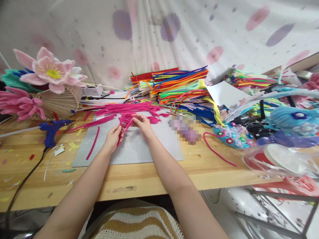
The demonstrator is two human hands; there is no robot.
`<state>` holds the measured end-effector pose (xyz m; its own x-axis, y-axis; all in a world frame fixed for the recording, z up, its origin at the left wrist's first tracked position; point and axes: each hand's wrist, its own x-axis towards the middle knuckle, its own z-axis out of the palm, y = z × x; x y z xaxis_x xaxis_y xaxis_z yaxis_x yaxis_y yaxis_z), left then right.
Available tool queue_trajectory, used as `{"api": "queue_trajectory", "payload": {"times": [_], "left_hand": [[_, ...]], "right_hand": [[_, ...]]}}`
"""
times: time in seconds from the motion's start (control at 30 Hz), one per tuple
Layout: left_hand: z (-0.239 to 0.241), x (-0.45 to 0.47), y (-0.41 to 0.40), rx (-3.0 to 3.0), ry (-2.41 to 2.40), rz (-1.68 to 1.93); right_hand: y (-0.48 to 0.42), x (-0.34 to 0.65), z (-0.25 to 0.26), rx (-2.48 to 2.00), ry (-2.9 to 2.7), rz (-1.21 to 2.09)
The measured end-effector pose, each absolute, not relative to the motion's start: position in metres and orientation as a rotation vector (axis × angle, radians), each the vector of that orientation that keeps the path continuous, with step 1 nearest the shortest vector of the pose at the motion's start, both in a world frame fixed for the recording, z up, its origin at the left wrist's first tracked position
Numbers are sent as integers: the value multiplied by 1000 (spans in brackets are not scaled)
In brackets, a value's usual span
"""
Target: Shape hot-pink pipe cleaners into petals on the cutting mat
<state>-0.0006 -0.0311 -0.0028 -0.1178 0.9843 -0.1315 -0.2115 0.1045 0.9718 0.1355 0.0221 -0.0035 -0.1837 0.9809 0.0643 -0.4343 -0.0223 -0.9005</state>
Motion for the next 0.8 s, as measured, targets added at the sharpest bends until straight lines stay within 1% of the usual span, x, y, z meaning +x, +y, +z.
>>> {"api": "queue_trajectory", "payload": {"times": [0.13,0.37,0.5,0.63,0.8], "left_hand": [[-10,1,-30,1002,1264,1288],[-14,3,-31,1092,1239,1241],[-19,1,-32,1201,1192,1186],[-20,0,-34,1284,1132,1115],[-10,-3,-35,1232,983,1057]], "right_hand": [[21,126,3,-806,-1074,1405],[25,123,-1,-946,-1227,1061],[28,128,-5,-991,-1241,987],[28,130,-7,-994,-1288,1023],[28,133,-7,-903,-1291,1339]]}}
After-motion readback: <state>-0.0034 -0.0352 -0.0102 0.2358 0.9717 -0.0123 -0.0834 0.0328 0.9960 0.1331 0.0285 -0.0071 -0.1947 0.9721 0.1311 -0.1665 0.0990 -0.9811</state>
